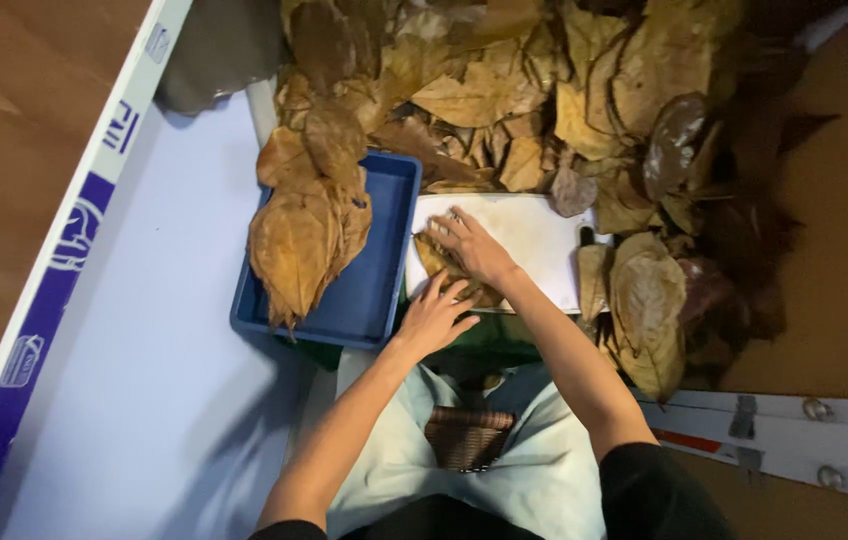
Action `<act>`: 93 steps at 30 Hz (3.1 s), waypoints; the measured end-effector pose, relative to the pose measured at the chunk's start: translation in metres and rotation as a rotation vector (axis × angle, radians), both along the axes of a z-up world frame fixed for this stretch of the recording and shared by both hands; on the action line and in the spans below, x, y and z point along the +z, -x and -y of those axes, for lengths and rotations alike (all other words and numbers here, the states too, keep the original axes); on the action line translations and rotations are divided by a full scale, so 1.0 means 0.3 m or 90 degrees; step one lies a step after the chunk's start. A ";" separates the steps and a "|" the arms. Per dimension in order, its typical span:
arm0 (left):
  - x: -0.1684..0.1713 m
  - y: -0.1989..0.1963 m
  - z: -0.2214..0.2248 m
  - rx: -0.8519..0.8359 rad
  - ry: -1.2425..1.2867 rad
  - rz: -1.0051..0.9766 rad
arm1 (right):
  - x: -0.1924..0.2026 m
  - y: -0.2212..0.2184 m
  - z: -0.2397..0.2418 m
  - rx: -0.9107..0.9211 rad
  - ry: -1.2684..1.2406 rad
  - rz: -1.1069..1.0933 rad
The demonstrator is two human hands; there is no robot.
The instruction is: Smoothing and folding dried tobacco leaves on a board for processing
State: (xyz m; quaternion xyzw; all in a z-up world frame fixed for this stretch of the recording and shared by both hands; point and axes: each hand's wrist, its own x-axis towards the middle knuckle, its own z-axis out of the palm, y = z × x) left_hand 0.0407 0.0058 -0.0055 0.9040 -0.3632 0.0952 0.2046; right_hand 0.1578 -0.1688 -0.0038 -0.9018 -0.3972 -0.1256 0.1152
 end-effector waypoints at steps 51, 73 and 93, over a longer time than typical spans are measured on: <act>-0.081 0.004 0.045 0.110 -0.093 0.067 | 0.059 0.151 0.386 -0.446 0.045 0.117; -0.291 -0.137 0.007 0.036 -0.042 -0.046 | 0.148 0.321 0.118 -0.069 -0.084 -0.215; -0.003 0.029 0.010 0.100 -0.087 0.056 | -0.080 -0.005 0.370 -0.485 -0.124 -0.017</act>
